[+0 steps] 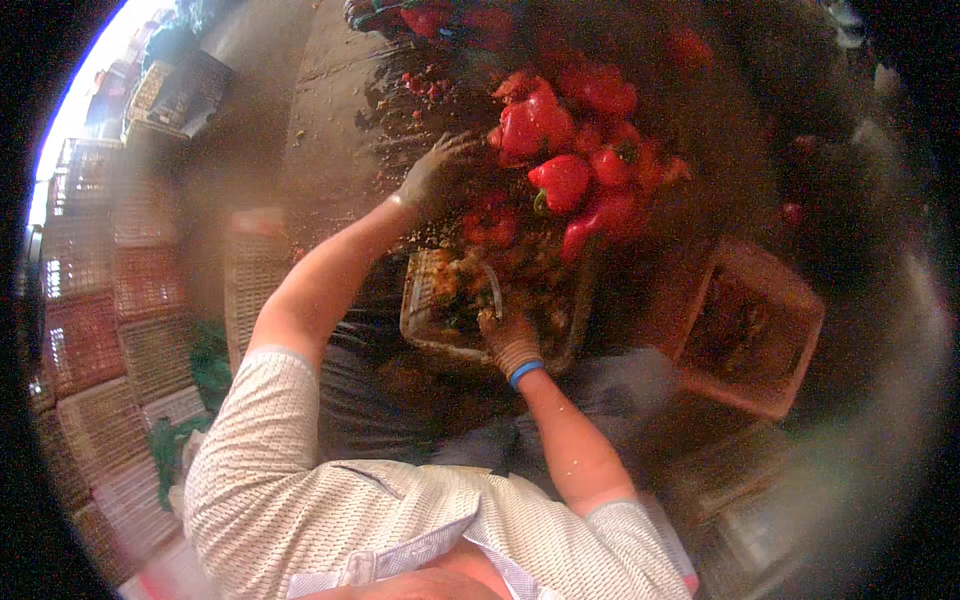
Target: The person sits on the floor and uses a knife to cut the stems and cores out of red peppers, dropping the seeds into a container and setting the cleaned peppers aside.
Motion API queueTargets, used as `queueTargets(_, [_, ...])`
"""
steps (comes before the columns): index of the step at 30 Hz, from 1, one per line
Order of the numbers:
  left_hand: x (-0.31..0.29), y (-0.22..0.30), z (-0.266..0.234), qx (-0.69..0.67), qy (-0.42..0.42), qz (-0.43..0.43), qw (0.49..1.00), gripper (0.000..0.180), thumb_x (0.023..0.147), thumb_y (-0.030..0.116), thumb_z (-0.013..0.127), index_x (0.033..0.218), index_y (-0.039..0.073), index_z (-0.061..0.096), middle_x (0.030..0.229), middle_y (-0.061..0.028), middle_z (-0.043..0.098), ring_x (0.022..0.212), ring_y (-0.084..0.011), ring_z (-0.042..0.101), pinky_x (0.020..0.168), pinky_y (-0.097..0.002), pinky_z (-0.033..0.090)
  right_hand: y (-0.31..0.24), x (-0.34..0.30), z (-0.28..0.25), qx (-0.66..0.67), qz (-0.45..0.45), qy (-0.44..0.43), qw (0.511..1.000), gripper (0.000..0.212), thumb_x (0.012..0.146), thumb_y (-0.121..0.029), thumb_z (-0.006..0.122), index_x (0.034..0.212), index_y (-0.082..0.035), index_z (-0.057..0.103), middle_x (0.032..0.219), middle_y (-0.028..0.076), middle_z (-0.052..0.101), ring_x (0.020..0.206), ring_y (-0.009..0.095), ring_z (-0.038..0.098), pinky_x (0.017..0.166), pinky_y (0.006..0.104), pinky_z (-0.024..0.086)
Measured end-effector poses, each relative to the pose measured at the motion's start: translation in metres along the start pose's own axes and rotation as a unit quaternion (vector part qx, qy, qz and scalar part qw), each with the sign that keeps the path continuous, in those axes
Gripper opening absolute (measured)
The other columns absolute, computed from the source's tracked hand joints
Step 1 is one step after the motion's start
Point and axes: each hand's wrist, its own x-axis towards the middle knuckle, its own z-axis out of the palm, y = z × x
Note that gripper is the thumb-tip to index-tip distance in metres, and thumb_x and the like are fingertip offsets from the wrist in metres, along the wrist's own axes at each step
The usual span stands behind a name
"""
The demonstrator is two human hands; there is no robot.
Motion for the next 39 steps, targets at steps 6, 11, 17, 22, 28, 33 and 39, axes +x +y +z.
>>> queueTargets(6, [-0.056, 0.031, 0.035, 0.049, 0.028, 0.160, 0.985, 0.052, 0.088, 0.032, 0.070, 0.138, 0.021, 0.062, 0.152, -0.0048, 0.050, 0.145, -0.0361, 0.038, 0.122, -0.0567, 0.026, -0.011, -0.015, -0.002, 0.050, -0.046, 0.072, 0.995, 0.044, 0.088, -0.038, 0.069, 0.100, 0.004, 0.072, 0.092, 0.031, 0.070, 0.088, 0.047, 0.067, 0.081, 0.0531, 0.055])
queueTargets(11, [-0.101, 0.080, 0.048, 0.147, -0.057, 0.231, 0.960, 0.045, 0.090, 0.033, 0.066, 0.132, 0.016, 0.064, 0.145, -0.0071, 0.056, 0.139, -0.0334, 0.045, 0.122, -0.0539, 0.028, -0.016, -0.054, -0.040, 0.126, -0.075, 0.133, 0.980, 0.036, 0.088, -0.032, 0.068, 0.101, 0.001, 0.072, 0.085, 0.026, 0.071, 0.081, 0.041, 0.070, 0.075, 0.0483, 0.056])
queueTargets(17, [-0.066, 0.148, -0.019, 0.076, 0.096, 0.113, 0.986, 0.033, 0.090, 0.021, 0.069, 0.121, 0.013, 0.068, 0.123, -0.0082, 0.067, 0.121, -0.0306, 0.059, 0.111, -0.0498, 0.041, -0.018, -0.078, -0.074, 0.183, -0.079, 0.132, 0.971, 0.030, 0.089, -0.028, 0.070, 0.106, -0.003, 0.072, 0.083, 0.020, 0.072, 0.077, 0.035, 0.070, 0.073, 0.0446, 0.056])
queueTargets(22, [0.034, 0.155, -0.034, -0.022, 0.047, -0.050, 0.997, 0.034, 0.088, 0.037, 0.069, 0.113, 0.015, 0.073, 0.114, -0.0107, 0.071, 0.108, -0.0329, 0.066, 0.091, -0.0429, 0.052, -0.006, -0.059, -0.051, 0.189, -0.126, 0.175, 0.958, 0.032, 0.088, -0.032, 0.071, 0.100, -0.002, 0.072, 0.077, 0.018, 0.070, 0.074, 0.034, 0.069, 0.069, 0.0463, 0.054])
queueTargets(28, [0.126, 0.143, 0.006, 0.069, -0.117, -0.153, 0.979, 0.035, 0.095, 0.034, 0.062, 0.118, 0.009, 0.072, 0.116, -0.0169, 0.072, 0.107, -0.0360, 0.070, 0.086, -0.0462, 0.056, -0.005, -0.060, -0.059, 0.286, -0.079, 0.147, 0.943, 0.033, 0.089, -0.035, 0.069, 0.091, -0.003, 0.072, 0.073, 0.019, 0.068, 0.069, 0.036, 0.066, 0.068, 0.0485, 0.052])
queueTargets(33, [0.143, 0.177, 0.045, 0.185, -0.111, -0.285, 0.934, 0.031, 0.095, 0.021, 0.056, 0.118, 0.008, 0.072, 0.124, -0.0221, 0.068, 0.115, -0.0370, 0.067, 0.094, -0.0454, 0.057, -0.013, -0.071, -0.079, 0.312, -0.130, 0.197, 0.920, 0.036, 0.089, -0.037, 0.067, 0.093, -0.001, 0.071, 0.076, 0.021, 0.069, 0.071, 0.040, 0.066, 0.068, 0.0497, 0.051])
queueTargets(39, [0.114, 0.099, 0.033, 0.098, -0.104, -0.138, 0.980, 0.035, 0.097, 0.028, 0.062, 0.120, 0.003, 0.069, 0.121, -0.0189, 0.070, 0.109, -0.0364, 0.070, 0.092, -0.0491, 0.057, 0.001, -0.035, -0.055, 0.340, -0.055, 0.128, 0.930, 0.040, 0.090, -0.039, 0.065, 0.095, 0.000, 0.071, 0.080, 0.023, 0.070, 0.079, 0.042, 0.068, 0.073, 0.0494, 0.053])
